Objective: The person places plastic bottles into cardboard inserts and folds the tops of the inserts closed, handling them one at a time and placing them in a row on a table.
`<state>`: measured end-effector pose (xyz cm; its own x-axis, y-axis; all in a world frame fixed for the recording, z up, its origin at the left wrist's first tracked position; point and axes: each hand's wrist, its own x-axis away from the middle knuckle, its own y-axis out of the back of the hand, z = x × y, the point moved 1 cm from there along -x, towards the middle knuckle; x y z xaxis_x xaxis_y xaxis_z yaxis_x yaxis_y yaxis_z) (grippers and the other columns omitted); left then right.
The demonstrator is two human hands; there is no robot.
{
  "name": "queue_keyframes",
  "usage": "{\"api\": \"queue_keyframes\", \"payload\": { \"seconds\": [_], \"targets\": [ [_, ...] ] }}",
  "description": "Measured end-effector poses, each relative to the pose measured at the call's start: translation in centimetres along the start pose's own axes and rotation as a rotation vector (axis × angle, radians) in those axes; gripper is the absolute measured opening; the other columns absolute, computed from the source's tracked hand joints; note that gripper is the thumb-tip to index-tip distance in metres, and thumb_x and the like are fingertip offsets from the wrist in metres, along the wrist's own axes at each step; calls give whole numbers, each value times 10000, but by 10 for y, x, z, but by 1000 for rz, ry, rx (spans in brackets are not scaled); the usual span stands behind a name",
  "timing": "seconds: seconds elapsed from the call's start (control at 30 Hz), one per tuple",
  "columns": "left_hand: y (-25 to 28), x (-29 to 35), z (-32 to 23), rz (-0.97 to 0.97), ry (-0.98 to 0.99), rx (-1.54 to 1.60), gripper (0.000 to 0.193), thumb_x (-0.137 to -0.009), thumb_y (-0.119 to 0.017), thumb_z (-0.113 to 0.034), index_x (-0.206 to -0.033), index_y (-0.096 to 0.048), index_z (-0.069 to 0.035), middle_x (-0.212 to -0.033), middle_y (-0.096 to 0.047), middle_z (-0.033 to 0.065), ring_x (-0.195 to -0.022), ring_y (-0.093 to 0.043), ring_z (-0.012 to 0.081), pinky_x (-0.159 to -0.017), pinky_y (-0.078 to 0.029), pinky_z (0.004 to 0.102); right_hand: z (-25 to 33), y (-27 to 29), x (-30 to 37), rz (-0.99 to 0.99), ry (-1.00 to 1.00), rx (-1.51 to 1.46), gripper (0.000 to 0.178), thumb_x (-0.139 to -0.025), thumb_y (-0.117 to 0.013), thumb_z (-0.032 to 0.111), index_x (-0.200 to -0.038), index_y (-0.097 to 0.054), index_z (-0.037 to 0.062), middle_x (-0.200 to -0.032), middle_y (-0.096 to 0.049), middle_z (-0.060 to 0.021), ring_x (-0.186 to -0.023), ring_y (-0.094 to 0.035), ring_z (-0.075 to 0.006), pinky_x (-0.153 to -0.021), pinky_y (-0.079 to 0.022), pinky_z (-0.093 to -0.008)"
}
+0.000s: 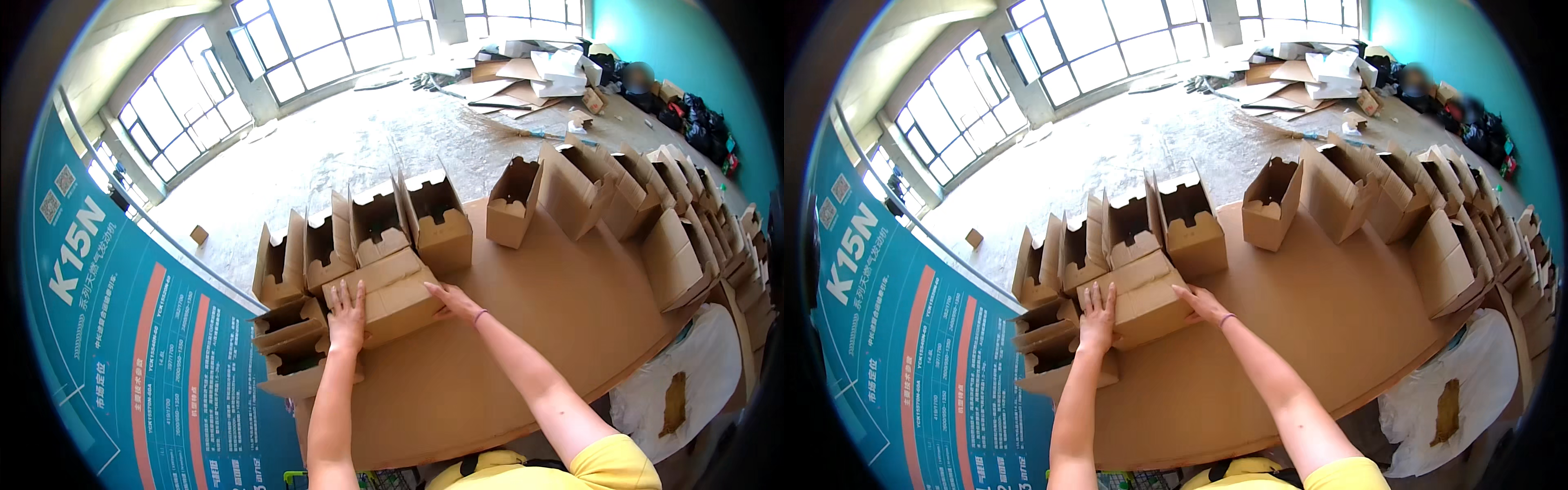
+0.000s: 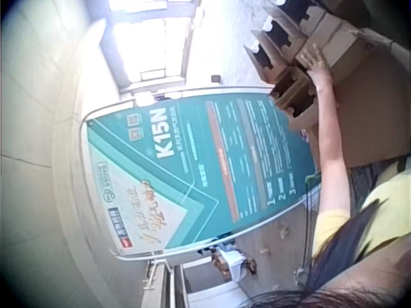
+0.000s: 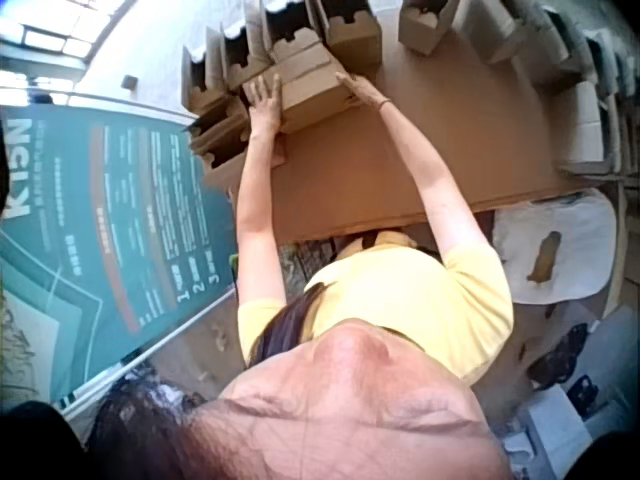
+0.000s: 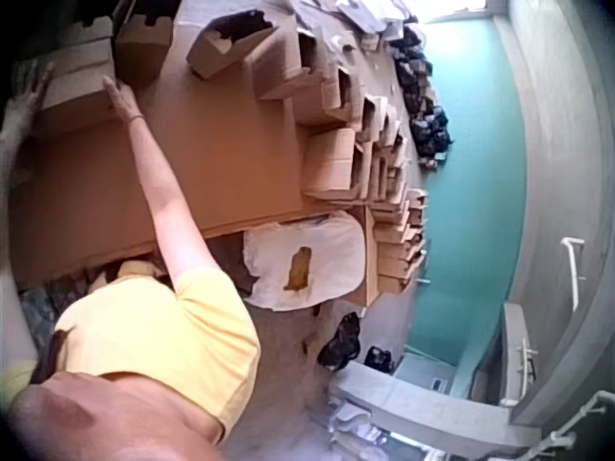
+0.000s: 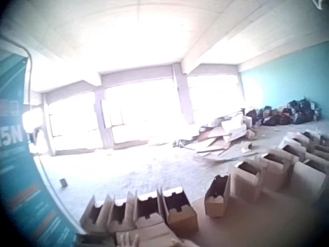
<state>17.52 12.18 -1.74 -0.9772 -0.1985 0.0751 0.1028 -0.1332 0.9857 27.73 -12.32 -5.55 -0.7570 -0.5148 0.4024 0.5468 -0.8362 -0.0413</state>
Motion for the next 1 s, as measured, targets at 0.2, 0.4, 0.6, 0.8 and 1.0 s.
{"api": "queue_keyframes", "payload": {
  "seconds": [0.2,0.4,0.6,0.8,1.0],
  "targets": [
    [-11,8,5,-32,-2,-12,1291,-605,-906,-258,-1559,-39,-194,-1608,-65,212,-1474,-117,426,-957,-505,497,52,133,-10,-803,697,948,426,-816,-702,211,-1192,-596,40,-1222,-631,-148,-1009,-654,-325,-891,-527,-427],
    [-4,6,3,-17,10,25,1327,-569,-914,-215,-1561,-33,-217,-1607,-61,203,-1472,-87,437,-1039,-447,507,40,199,-49,-636,143,1161,642,-743,-788,228,-1303,-509,86,-1185,-614,-199,-1057,-634,-378,-885,-547,-456],
    [-10,1,3,9,29,35,1297,-617,-901,-214,-1561,-11,-246,-1624,-7,168,-1487,-63,405,-1017,-445,542,-12,239,-31,-756,452,1260,98,-776,-610,76,-770,-694,26,-916,-671,-201,-889,-669,-359,-755,-552,-451],
    [-18,1,4,-22,47,37,1288,-628,-896,-224,-1559,-7,-267,-1628,-18,154,-1487,-81,400,-998,-447,543,-51,231,119,-223,731,1383,51,-808,-601,49,-788,-647,38,-910,-648,-157,-719,-626,-334,-695,-537,-385],
    [-22,13,-1,-103,117,-5,1133,-702,-824,-150,-1558,-84,-191,-1621,-90,147,-1472,-140,418,-981,-458,529,-78,133,252,257,763,1447,246,-766,-589,45,-985,-701,60,-1101,-664,-91,-804,-671,-269,-758,-563,-335]
  ]
}}
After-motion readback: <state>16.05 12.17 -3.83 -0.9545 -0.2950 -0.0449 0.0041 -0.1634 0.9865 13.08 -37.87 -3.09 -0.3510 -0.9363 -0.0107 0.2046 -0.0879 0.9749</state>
